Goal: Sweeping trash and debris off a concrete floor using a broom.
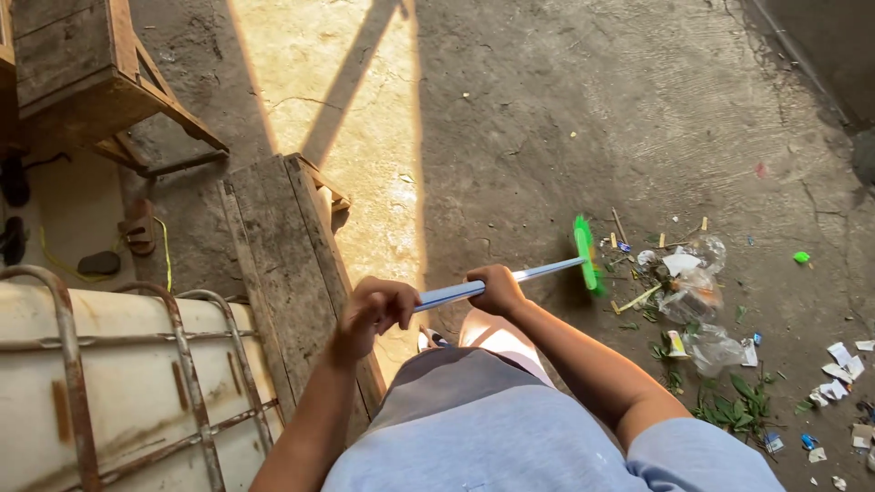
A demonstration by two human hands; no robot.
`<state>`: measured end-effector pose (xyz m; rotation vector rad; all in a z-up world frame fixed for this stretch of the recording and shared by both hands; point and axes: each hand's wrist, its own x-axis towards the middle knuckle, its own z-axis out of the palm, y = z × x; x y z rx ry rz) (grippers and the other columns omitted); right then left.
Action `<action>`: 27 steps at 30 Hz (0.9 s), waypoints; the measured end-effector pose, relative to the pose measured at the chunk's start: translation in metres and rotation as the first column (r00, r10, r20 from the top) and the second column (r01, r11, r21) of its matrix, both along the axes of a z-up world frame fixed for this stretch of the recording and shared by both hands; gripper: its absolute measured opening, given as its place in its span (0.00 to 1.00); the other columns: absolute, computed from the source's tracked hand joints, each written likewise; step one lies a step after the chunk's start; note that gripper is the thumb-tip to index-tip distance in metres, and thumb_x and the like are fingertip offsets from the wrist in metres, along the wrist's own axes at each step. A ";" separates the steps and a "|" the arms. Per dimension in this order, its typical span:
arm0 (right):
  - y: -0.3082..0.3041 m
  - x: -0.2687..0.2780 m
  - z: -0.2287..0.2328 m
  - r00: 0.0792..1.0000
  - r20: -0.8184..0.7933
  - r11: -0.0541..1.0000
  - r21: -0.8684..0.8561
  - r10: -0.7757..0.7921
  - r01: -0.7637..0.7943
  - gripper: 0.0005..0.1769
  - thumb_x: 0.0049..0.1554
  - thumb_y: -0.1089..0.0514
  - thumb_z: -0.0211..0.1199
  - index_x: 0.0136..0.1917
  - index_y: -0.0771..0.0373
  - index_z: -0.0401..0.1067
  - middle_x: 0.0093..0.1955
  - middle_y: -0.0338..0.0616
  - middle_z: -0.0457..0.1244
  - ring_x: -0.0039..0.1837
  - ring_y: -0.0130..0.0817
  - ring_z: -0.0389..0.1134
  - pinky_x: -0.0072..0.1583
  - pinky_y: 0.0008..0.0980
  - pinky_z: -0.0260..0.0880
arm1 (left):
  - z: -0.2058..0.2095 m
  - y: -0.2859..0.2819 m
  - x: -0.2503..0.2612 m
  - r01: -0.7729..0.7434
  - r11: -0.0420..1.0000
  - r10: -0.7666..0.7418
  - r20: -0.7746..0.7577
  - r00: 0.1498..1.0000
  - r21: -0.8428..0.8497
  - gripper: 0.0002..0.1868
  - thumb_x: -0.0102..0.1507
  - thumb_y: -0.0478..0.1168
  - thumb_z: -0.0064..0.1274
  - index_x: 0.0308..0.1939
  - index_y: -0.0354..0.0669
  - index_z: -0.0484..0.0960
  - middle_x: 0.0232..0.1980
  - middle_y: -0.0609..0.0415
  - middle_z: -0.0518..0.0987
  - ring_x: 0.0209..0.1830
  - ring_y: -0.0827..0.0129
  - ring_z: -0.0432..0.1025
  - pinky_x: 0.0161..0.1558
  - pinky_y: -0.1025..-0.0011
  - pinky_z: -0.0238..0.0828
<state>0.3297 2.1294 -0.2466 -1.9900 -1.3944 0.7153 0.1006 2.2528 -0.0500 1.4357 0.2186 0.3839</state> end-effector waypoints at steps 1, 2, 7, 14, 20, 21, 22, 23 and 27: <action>0.019 -0.008 0.020 1.000 -0.002 1.000 -0.005 0.004 -0.004 0.02 0.46 0.60 0.66 0.35 0.59 0.77 0.36 0.55 0.67 0.41 0.56 0.69 0.41 0.44 0.68 | 0.025 0.013 -0.006 -0.004 1.000 0.004 -0.002 1.000 -0.005 0.46 0.63 0.79 0.38 0.24 0.36 0.78 0.21 0.57 0.71 0.14 0.74 0.56 0.22 0.73 0.53; 0.035 -0.015 0.039 0.998 -0.028 0.993 0.103 0.057 -0.054 0.04 0.47 0.58 0.67 0.34 0.60 0.76 0.35 0.55 0.66 0.40 0.56 0.69 0.40 0.44 0.67 | 0.048 0.024 -0.010 -0.021 0.997 0.009 0.150 0.989 0.073 0.45 0.65 0.79 0.36 0.20 0.40 0.74 0.17 0.60 0.66 0.13 0.75 0.56 0.24 0.72 0.54; 0.134 -0.062 0.100 0.948 -0.096 0.873 0.428 0.302 -0.235 0.12 0.52 0.58 0.66 0.31 0.62 0.68 0.31 0.52 0.62 0.37 0.52 0.67 0.40 0.43 0.65 | 0.152 0.055 -0.014 0.064 0.958 -0.191 0.456 0.869 0.280 0.43 0.65 0.75 0.38 0.11 0.47 0.78 0.08 0.63 0.67 0.05 0.67 0.65 0.14 0.64 0.57; 0.293 -0.026 0.019 0.720 -0.549 0.891 0.393 0.425 -0.226 0.11 0.50 0.61 0.61 0.31 0.62 0.61 0.32 0.51 0.57 0.37 0.49 0.57 0.40 0.40 0.59 | 0.111 0.166 0.083 0.040 0.785 -0.083 0.041 0.996 0.618 0.36 0.69 0.70 0.42 0.22 0.44 0.75 0.19 0.59 0.65 0.19 0.69 0.66 0.26 0.67 0.57; 0.313 0.046 0.063 0.933 -0.180 0.874 0.440 0.312 -0.208 0.15 0.51 0.59 0.66 0.28 0.62 0.65 0.28 0.52 0.58 0.31 0.49 0.63 0.35 0.40 0.62 | 0.153 0.233 0.119 -0.039 0.872 -0.028 0.129 0.991 0.488 0.32 0.68 0.66 0.41 0.21 0.47 0.73 0.20 0.61 0.67 0.21 0.70 0.67 0.29 0.70 0.59; 0.307 0.054 0.080 0.929 -0.180 0.857 0.472 0.324 -0.207 0.18 0.53 0.59 0.66 0.27 0.63 0.62 0.26 0.51 0.56 0.31 0.50 0.62 0.36 0.41 0.62 | 0.181 0.231 0.124 -0.066 0.834 -0.046 0.188 0.981 0.548 0.28 0.70 0.59 0.44 0.21 0.47 0.70 0.21 0.60 0.66 0.24 0.67 0.67 0.33 0.67 0.59; 0.311 0.059 0.098 0.929 -0.185 0.861 0.465 0.321 -0.205 0.18 0.53 0.59 0.66 0.27 0.63 0.62 0.26 0.51 0.56 0.31 0.50 0.62 0.36 0.41 0.62 | 0.172 0.238 0.121 -0.064 0.839 -0.045 0.186 0.981 0.541 0.28 0.70 0.59 0.44 0.21 0.47 0.70 0.21 0.60 0.66 0.24 0.67 0.67 0.33 0.67 0.59; 0.315 0.064 0.115 0.906 -0.203 0.842 0.485 0.372 -0.237 0.20 0.54 0.59 0.65 0.27 0.63 0.60 0.27 0.50 0.56 0.31 0.49 0.62 0.36 0.41 0.61 | 0.162 0.245 0.118 0.005 0.854 -0.123 0.192 0.974 0.519 0.24 0.69 0.51 0.48 0.21 0.45 0.69 0.22 0.58 0.69 0.25 0.64 0.71 0.34 0.66 0.67; 0.374 0.065 0.113 0.845 -0.265 0.795 0.546 0.465 -0.266 0.18 0.54 0.59 0.64 0.28 0.63 0.60 0.28 0.48 0.57 0.33 0.44 0.63 0.39 0.39 0.62 | 0.128 0.289 0.152 0.255 0.863 -0.357 0.169 0.919 0.436 0.19 0.65 0.42 0.54 0.21 0.43 0.69 0.22 0.54 0.72 0.25 0.62 0.75 0.35 0.64 0.77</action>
